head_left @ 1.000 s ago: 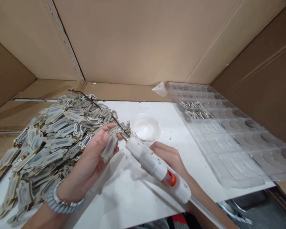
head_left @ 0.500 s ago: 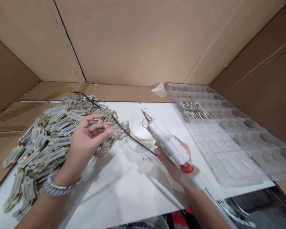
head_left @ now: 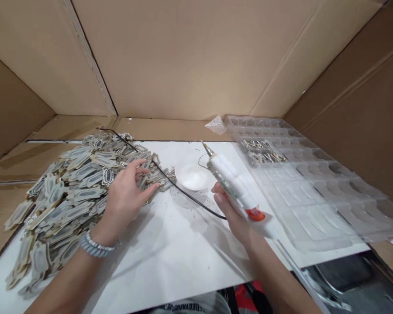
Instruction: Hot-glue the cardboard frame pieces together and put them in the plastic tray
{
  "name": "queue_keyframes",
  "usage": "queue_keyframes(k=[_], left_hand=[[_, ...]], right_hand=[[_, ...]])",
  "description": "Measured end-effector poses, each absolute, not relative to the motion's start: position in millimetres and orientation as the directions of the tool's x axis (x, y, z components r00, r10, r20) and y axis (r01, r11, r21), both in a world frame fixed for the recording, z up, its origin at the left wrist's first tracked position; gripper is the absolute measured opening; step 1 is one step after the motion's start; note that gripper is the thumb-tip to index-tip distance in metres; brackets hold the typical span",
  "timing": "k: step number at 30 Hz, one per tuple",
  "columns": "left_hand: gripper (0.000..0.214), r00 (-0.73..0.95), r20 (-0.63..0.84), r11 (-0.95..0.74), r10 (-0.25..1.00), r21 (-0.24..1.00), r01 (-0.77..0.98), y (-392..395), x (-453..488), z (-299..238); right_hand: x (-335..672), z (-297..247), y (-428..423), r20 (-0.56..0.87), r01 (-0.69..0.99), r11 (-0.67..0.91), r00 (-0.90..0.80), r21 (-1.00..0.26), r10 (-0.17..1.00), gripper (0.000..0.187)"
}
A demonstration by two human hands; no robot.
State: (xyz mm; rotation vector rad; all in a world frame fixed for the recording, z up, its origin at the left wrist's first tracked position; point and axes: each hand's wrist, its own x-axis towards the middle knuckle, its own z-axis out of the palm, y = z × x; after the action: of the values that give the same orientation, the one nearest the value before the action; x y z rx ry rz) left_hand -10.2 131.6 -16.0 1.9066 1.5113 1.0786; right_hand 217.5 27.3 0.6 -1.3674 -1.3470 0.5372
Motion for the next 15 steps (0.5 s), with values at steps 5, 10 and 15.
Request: queue_keyframes(k=[5,10,15], left_hand=[[0.053,0.028,0.332,-0.3,0.943,0.808,0.508,125.8,-13.1,-9.9],[0.05,0.06,0.373,-0.355,0.926,0.806,0.473,119.5,-13.8,-7.6],[0.048,0.132,0.411,-0.421,0.902,0.767,0.484,115.5,-12.5,-9.1]], right_hand=[[224.0,-4.8,27.2,0.28,0.135,0.246,0.446,-0.96,0.85,0.03],[228.0,-8.9,24.4,-0.03,-0.333,0.278,0.687,-0.901,0.726,0.032],[235.9,-21.7,25.2,-0.408,-0.698,0.156,0.569,-0.699,0.714,0.033]])
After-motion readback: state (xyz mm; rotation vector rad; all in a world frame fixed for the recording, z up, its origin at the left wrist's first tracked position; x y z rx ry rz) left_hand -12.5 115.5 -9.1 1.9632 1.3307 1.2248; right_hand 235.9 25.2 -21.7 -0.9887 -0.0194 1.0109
